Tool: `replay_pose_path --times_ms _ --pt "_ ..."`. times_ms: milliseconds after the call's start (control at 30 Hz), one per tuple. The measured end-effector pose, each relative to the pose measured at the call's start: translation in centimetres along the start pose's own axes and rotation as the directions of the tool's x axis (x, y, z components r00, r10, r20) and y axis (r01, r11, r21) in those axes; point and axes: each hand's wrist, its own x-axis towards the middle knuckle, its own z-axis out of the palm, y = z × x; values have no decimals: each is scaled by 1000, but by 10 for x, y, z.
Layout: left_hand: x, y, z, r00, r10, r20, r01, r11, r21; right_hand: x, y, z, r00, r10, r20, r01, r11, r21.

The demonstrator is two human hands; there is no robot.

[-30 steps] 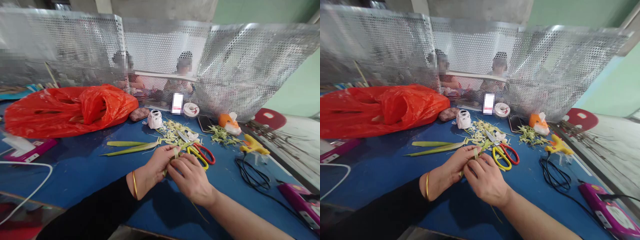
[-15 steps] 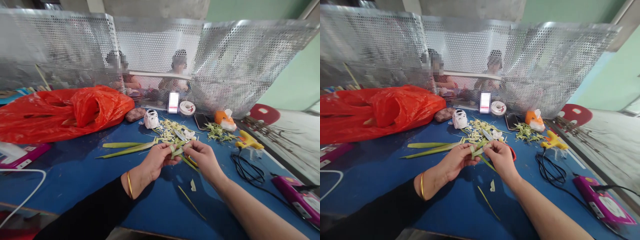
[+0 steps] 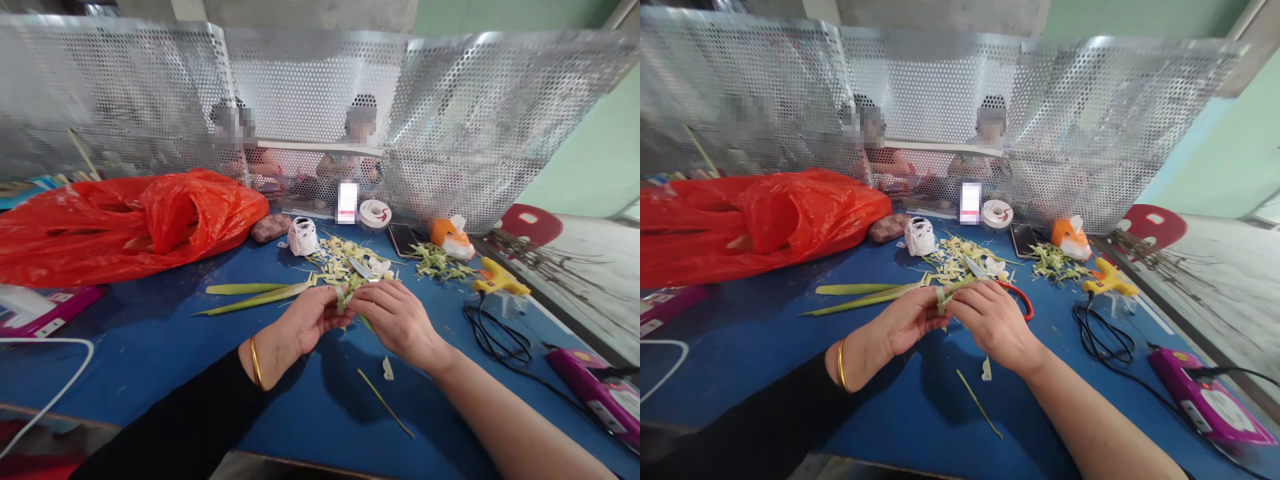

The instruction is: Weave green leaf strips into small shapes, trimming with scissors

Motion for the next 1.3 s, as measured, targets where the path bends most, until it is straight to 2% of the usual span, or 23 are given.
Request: replay_pose_path --times_ms 100,200,400,533,733,867,967,1100,1200,1300 --pt "2 3 -2 1000 -13 -3 13 1000 -5 2 3 -4 997 -59 52 60 998 -2" --pt "1 4 -2 1000 -14 6 14 1000 11 2 4 -5 997 -67 46 66 997 26" --pt "-3 4 0 999 37 8 -38 998 58 -1 4 0 997 64 -36 -58 987 147" --pt "-4 2 3 992 120 -30 -116 988 106 -1 1 2 990 112 -84 -107 992 61" --pt "-5 0 7 988 136 -69 -126 984 129 -4 -1 2 999 21 42 -19 999 -43" --pt "-5 -3 8 984 156 -87 -140 976 167 -2 -3 8 992 116 -51 -116 993 5" --pt "-4 -4 8 969 220 -110 -190 954 230 -1 -5 11 956 279 -94 -267 956 122" --pt "-4 -4 10 960 259 -110 -217 931 294 0 -8 13 865 497 -71 -474 854 212" --pt "-5 -5 12 964 258 -72 -223 923 313 0 -8 13 818 567 -98 -531 809 253" --pt "-7 -6 13 965 260 -43 -235 922 309 1 -7 12 796 573 -194 -529 815 239"
